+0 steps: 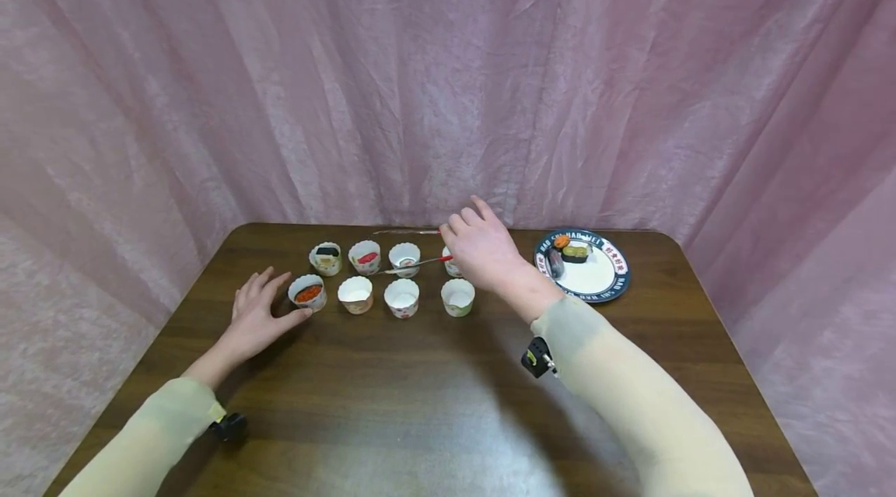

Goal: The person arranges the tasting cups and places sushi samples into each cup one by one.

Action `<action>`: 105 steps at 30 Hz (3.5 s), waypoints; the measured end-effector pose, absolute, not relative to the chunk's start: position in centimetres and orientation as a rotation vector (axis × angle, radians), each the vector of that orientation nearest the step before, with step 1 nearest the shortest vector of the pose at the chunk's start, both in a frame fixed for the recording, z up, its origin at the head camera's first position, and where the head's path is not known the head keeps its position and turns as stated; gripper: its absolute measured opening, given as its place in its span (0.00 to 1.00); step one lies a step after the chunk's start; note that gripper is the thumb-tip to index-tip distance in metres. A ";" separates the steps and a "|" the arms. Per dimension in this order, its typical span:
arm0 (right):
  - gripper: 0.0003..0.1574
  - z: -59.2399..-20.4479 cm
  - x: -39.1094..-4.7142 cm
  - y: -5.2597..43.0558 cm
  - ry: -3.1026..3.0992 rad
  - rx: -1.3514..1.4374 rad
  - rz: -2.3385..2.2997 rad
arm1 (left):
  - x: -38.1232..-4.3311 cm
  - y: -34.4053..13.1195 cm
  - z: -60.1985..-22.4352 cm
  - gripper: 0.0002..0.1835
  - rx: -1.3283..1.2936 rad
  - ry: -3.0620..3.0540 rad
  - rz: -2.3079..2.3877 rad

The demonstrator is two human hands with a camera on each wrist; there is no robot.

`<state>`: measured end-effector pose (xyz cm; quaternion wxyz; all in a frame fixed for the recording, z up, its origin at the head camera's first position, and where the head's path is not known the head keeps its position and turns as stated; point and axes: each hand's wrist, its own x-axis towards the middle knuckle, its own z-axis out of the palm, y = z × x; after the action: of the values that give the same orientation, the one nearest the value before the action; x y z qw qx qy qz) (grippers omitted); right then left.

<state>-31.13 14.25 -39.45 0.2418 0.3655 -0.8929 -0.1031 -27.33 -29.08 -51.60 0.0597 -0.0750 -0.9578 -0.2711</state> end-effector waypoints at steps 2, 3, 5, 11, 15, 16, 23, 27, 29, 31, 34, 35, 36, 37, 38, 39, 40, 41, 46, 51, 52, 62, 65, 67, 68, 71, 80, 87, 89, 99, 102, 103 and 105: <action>0.29 -39.4 -31.0 14.9 -2.457 0.995 -0.279 | -27.2 -29.0 -51.2 0.52 -0.240 -2.883 -0.809; 0.30 -39.4 -30.9 15.1 -2.462 0.993 -0.279 | -27.1 -28.9 -51.0 0.52 -0.246 -2.875 -0.804; 0.32 -39.5 -30.8 15.7 -2.467 0.990 -0.278 | -27.0 -28.6 -50.6 0.51 -0.257 -2.862 -0.797; 0.38 -39.4 -30.2 17.8 -2.470 0.980 -0.281 | -26.7 -27.6 -49.6 0.45 -0.304 -2.813 -0.811; 0.40 -39.3 -29.8 19.7 -2.466 0.971 -0.277 | -26.6 -26.8 -49.0 0.43 -0.351 -2.800 -0.806; 0.40 -39.3 -29.7 20.2 -2.463 0.969 -0.277 | -26.6 -26.6 -48.8 0.42 -0.361 -2.798 -0.800; 0.39 -39.2 -28.9 23.5 -2.456 0.952 -0.281 | -26.2 -25.5 -48.0 0.38 -0.413 -2.796 -0.758; 0.38 -39.2 -28.6 25.1 -2.465 0.938 -0.281 | -26.2 -25.1 -47.8 0.38 -0.431 -2.804 -0.724; 0.37 -39.1 -28.4 25.7 -2.461 0.932 -0.282 | -26.3 -25.0 -47.8 0.39 -0.436 -2.816 -0.694; 0.36 -39.0 -28.3 26.3 -2.451 0.928 -0.283 | -26.4 -24.8 -47.8 0.40 -0.437 -2.839 -0.659; 0.35 -38.9 -28.1 27.1 -2.429 0.926 -0.277 | -26.5 -24.5 -47.8 0.43 -0.447 -2.878 -0.617; 0.35 -38.8 -28.1 27.4 -2.422 0.926 -0.273 | -26.5 -24.4 -47.7 0.44 -0.448 -2.886 -0.603; 0.35 -38.8 -28.0 27.7 -2.416 0.927 -0.267 | -26.5 -24.3 -47.7 0.44 -0.450 -2.895 -0.597; 0.35 -38.7 -27.9 27.9 -2.413 0.927 -0.261 | -26.5 -24.2 -47.7 0.45 -0.453 -2.899 -0.593; 0.35 -38.7 -27.9 28.2 -2.415 0.925 -0.251 | -26.6 -24.0 -47.6 0.45 -0.455 -2.901 -0.595; 0.35 -38.7 -27.8 28.4 -2.418 0.921 -0.245 | -26.6 -23.9 -47.7 0.45 -0.454 -2.898 -0.588; 0.35 -38.7 -27.7 28.7 -2.425 0.914 -0.239 | -26.7 -23.7 -47.7 0.45 -0.453 -2.896 -0.587; 0.35 -38.6 -27.6 29.0 -2.435 0.905 -0.234 | -26.8 -23.6 -47.7 0.45 -0.451 -2.893 -0.588; 0.37 -38.7 -26.8 30.5 -2.510 0.835 -0.219 | -27.3 -22.6 -48.0 0.42 -0.458 -2.874 -0.573; 0.40 -39.0 -26.1 32.0 -2.542 0.796 -0.187 | -27.8 -21.8 -48.2 0.44 -0.459 -2.911 -0.540; 0.41 -39.0 -26.0 32.3 -2.549 0.786 -0.182 | -28.0 -21.7 -48.3 0.44 -0.456 -2.917 -0.525; 0.40 -39.2 -24.9 35.4 -2.582 0.719 -0.169 | -29.1 -21.1 -49.1 0.45 -0.434 -2.967 -0.470; 0.38 -39.3 -24.8 36.2 -2.595 0.699 -0.180 | -29.3 -20.9 -49.2 0.45 -0.443 -2.980 -0.446; 0.38 -39.2 -24.7 36.7 -2.607 0.683 -0.195 | -29.3 -20.8 -49.3 0.45 -0.444 -2.988 -0.432; 0.38 -39.2 -24.7 36.9 -2.612 0.676 -0.202 | -29.4 -20.8 -49.3 0.46 -0.444 -2.992 -0.430; 0.38 -39.1 -24.7 37.6 -2.632 0.651 -0.226 | -29.5 -20.8 -49.4 0.45 -0.441 -2.995 -0.433; 0.38 -39.2 -24.9 39.1 -2.651 0.609 -0.246 | -29.6 -20.5 -49.7 0.43 -0.434 -2.975 -0.434; 0.39 -39.3 -25.2 40.2 -2.683 0.589 -0.290 | -29.8 -20.6 -50.1 0.42 -0.441 -2.953 -0.428; 0.38 -39.3 -25.3 40.5 -2.698 0.581 -0.315 | -29.8 -20.5 -50.1 0.41 -0.444 -2.953 -0.433; 0.28 -39.3 -25.8 41.1 -2.733 0.561 -0.404 | -29.9 -20.1 -50.0 0.40 -0.407 -2.980 -0.415; 0.26 -39.1 -26.2 41.0 -2.751 0.544 -0.417 | -29.9 -20.0 -50.0 0.39 -0.406 -2.973 -0.427; 0.26 -39.1 -26.4 41.0 -2.757 0.541 -0.423 | -29.9 -20.0 -50.0 0.39 -0.403 -2.971 -0.427; 0.23 -39.0 -26.8 40.9 -2.769 0.534 -0.433 | -29.9 -20.0 -50.1 0.38 -0.403 -2.965 -0.436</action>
<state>-26.78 40.89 -39.05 0.1436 0.1851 -0.9605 -0.1500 -29.92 -20.03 -50.08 0.0587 -0.1332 -0.9788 -0.1440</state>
